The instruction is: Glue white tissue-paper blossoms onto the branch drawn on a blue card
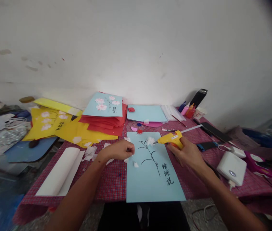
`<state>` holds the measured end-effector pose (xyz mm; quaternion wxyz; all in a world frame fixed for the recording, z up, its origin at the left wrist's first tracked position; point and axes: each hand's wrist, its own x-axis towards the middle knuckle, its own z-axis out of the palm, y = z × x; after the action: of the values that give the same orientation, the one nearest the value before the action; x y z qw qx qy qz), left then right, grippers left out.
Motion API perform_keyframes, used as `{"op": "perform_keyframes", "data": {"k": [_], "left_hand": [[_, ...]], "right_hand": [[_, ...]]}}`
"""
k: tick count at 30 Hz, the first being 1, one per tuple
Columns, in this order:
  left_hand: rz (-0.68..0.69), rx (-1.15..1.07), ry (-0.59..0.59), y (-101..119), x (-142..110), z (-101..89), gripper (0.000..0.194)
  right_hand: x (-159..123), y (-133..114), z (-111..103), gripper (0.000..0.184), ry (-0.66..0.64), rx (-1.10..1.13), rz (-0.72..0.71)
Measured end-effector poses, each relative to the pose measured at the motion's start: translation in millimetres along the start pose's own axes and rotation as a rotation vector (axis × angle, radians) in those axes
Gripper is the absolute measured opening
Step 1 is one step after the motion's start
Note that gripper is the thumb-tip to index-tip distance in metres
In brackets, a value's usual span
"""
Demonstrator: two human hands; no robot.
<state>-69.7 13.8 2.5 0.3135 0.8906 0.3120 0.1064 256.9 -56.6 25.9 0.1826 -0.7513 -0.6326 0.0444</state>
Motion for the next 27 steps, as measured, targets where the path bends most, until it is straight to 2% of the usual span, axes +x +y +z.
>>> {"op": "perform_keyframes", "data": {"k": [3,5,9,15,20,27], "left_hand": [[-0.063,-0.047,-0.056,2.1,-6.7,-11.3,0.020],[-0.075,-0.058,-0.048,5.1,-9.5,-17.8,0.020],[-0.076,-0.091,0.058,13.0,-10.8,-24.6,0.016],[-0.075,-0.100,0.204,16.2,-5.4,-18.3,0.014],[-0.074,-0.050,0.258,14.2,-1.9,-14.5,0.016],[-0.073,-0.018,0.266,14.0,-1.4,-11.1,0.017]], "right_hand": [[-2.5,-11.4,3.9,0.040,-0.016,-0.152,-0.083],[-4.3,-22.6,6.4,0.041,-0.037,-0.218,-0.148],[-8.0,-48.4,10.0,0.040,-0.087,-0.299,-0.261],[-10.4,-71.0,11.6,0.031,-0.041,-0.381,-0.406],[-9.0,-76.6,10.8,0.023,-0.044,-0.423,-0.456],[-7.4,-81.1,9.5,0.022,-0.063,-0.452,-0.442]]}}
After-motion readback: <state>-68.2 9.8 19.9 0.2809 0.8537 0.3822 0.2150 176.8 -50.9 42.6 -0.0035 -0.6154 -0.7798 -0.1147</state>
